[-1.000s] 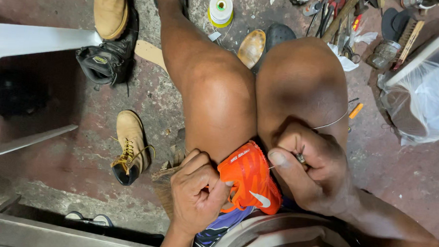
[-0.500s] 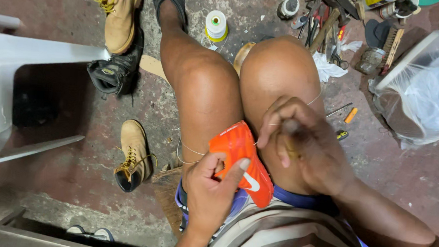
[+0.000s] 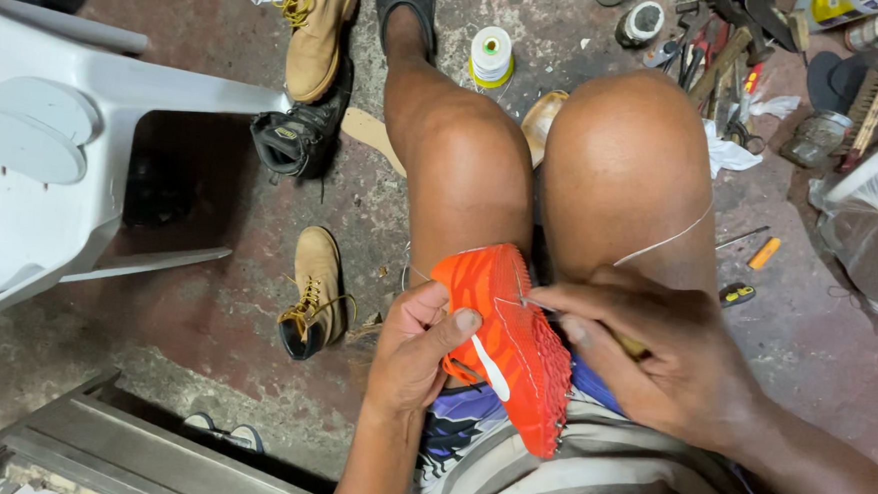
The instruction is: The person stitches the upper part of an orange athletic shoe with a needle and thread, pulling the thread taut and looping it around the needle to create stitches.
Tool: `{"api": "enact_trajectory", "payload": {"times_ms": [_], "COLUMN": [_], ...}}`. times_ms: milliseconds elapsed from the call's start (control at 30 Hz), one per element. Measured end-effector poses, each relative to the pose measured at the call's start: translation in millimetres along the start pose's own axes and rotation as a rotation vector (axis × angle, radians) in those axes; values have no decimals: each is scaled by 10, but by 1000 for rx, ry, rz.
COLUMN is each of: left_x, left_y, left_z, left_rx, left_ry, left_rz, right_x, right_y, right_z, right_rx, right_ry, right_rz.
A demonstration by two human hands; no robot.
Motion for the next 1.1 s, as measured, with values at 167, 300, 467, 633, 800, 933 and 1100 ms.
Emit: {"api": "enact_trajectory", "payload": {"times_ms": [167,300,467,633,800,933,1100], "left_x": [-12,-12,16,83,147,159,193], "left_y": [-19,-31,11,142,312,415,485], "left_z": [12,11,-4,-2,-13,41,78], "left_rx": [-23,-13,28,100,169,221,188], "left_ry": [22,36,45,63,97,119,207], "left_rz": [-5,34,145,370,654,789,903], "right_x": [26,14,3,-22,-78,-132,-187], "right_y": [130,128,96,-6,-186,-309,-390], "right_z": [97,111,140,182,238,339,481], "right_rx": [-17,0,-13,-43,-139,-195,-246], "right_ry": [-44,-92,-71,-73,-35,-102,-153], "right_rz": [37,17,-11,-55,-244,-314,-388]}}
Point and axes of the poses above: each hand's wrist, its own z-axis towards the middle knuckle, its own y-axis out of the palm, x = y × z, the point moved 1 cm from there along z, towards the middle knuckle, and after that the axes turned 2 degrees about -z, right-handed, at the moved point
